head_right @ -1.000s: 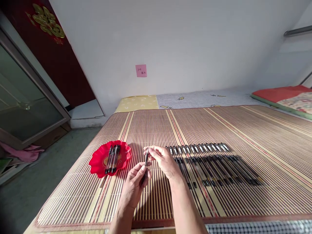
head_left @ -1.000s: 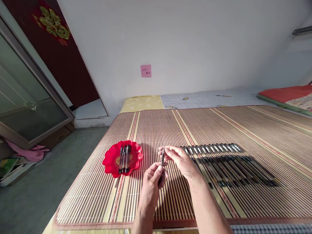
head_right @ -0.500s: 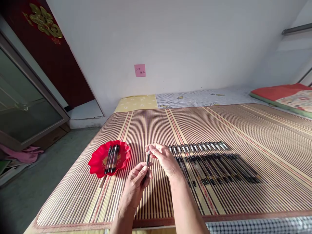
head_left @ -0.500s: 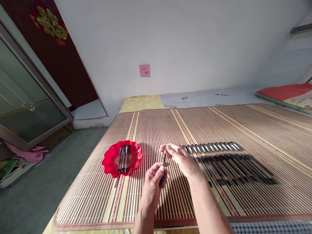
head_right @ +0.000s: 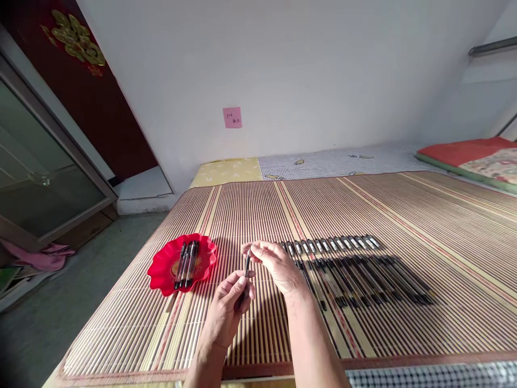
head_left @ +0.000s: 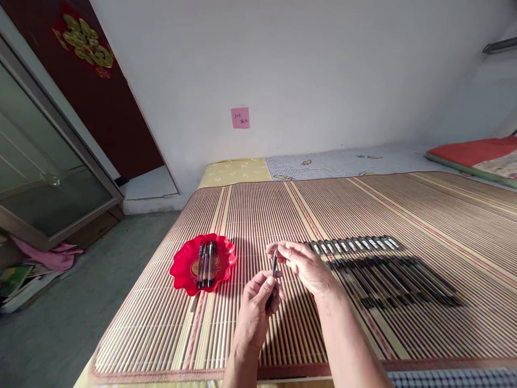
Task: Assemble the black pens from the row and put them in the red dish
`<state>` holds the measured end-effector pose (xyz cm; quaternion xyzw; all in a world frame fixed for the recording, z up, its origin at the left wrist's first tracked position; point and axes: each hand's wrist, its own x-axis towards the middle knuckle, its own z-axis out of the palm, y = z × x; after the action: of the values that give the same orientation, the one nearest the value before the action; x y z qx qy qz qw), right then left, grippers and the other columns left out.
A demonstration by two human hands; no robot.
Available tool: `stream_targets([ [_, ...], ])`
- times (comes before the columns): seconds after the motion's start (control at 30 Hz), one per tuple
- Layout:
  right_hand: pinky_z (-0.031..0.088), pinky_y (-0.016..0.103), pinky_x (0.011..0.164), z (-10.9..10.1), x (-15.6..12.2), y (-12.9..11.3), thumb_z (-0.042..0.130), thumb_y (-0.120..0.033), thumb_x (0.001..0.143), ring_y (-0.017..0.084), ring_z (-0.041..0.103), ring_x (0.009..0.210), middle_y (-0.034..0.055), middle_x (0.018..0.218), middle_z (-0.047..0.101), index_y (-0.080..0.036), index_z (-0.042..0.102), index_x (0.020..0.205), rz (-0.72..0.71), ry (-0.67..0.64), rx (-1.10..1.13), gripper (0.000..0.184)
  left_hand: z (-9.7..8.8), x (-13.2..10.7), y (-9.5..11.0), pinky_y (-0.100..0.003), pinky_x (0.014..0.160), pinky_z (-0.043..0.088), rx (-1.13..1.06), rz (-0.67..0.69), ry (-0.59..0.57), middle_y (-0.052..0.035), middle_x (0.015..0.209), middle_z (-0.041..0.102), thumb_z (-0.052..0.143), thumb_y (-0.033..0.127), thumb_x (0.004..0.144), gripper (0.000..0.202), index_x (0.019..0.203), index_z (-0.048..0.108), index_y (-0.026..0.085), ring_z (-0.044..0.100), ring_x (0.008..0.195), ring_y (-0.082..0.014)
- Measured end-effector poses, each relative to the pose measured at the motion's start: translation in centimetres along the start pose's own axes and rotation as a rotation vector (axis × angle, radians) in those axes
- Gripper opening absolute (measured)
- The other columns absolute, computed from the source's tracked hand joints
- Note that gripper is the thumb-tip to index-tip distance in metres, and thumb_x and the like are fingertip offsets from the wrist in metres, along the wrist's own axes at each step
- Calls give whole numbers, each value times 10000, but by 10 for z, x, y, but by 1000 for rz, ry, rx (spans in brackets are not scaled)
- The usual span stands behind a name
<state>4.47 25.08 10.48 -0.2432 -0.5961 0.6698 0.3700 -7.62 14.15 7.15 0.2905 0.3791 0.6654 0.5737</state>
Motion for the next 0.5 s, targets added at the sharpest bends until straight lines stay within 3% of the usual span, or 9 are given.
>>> stream_targets([
  [0.2, 458, 362, 917, 1, 1, 1, 852, -531, 796, 209, 619, 909, 31, 898, 714, -211, 758, 859, 24, 90, -18, 339, 2, -1, 0, -208, 477, 155, 11, 2, -7, 7, 646, 628, 819, 487, 852, 389, 969, 729, 128, 282, 475, -37],
  [0.37, 439, 366, 984, 0, -2, -3, 677, -527, 963, 224, 631, 1069, 63, 1105, 739, -231, 797, 1004, -26, 3, -27, 322, 2, -1, 0, -205, 466, 162, -27, -3, 3, 8, 631, 628, 838, 498, 827, 412, 968, 737, 125, 279, 460, -34],
  [0.5, 434, 370, 977, -1, -2, 0, 736, -483, 925, 219, 637, 1003, 54, 1015, 747, -231, 811, 985, -11, -3, -74, 269, 0, -2, 0, -201, 471, 184, -43, -30, -18, 7, 630, 621, 835, 500, 831, 411, 963, 737, 124, 296, 466, -35],
])
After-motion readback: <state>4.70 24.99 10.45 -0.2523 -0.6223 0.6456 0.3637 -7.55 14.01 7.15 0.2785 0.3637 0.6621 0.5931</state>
